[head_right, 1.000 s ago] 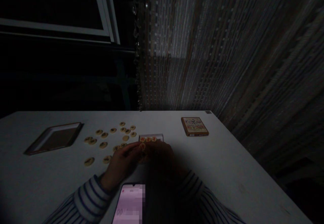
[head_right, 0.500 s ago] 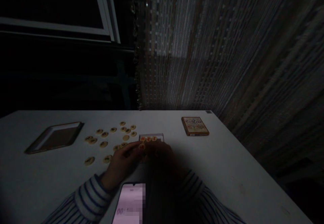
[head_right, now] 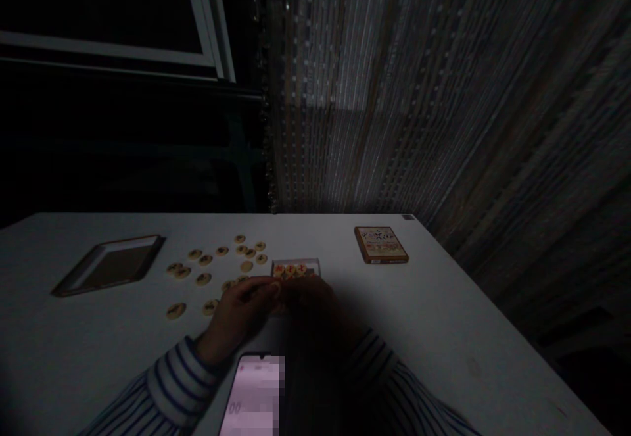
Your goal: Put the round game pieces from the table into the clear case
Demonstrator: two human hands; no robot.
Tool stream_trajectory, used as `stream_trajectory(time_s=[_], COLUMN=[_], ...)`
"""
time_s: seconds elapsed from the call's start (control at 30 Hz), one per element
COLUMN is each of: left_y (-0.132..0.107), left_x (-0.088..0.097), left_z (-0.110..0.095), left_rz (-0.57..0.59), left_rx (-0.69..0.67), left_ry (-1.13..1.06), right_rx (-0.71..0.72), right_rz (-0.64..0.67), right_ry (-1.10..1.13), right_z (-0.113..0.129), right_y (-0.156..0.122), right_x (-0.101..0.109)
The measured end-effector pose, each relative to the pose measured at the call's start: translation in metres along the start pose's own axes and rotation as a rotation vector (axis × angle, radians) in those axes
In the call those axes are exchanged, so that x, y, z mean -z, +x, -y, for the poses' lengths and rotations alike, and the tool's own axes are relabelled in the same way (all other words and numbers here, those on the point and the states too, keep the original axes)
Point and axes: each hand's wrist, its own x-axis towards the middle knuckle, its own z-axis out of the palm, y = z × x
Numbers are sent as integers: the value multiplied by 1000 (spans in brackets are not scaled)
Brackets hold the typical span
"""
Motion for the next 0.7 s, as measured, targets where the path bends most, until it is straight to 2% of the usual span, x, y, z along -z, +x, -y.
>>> stream_trajectory(time_s=[0.2, 0.33, 0.43, 0.63, 0.7], left_y=[0, 0, -1, -2, -3], left_x=[1, 2, 3, -1, -2], left_z=[-3, -4, -4, -3, -4], left_rz=[-8, 60, 108, 122, 134], left_rx=[6, -25, -65, -91, -86], left_ry=[22, 29, 36, 40, 33], right_rx=[53, 113, 77, -34, -59], right_rz=[-45, -62, -92, -209, -209], right_ry=[-62, 4, 57, 73, 77], right_z=[-2, -2, -4, -11, -12], right_y=[1, 1, 0, -4, -4], right_x=[-2, -1, -3, -12, -11])
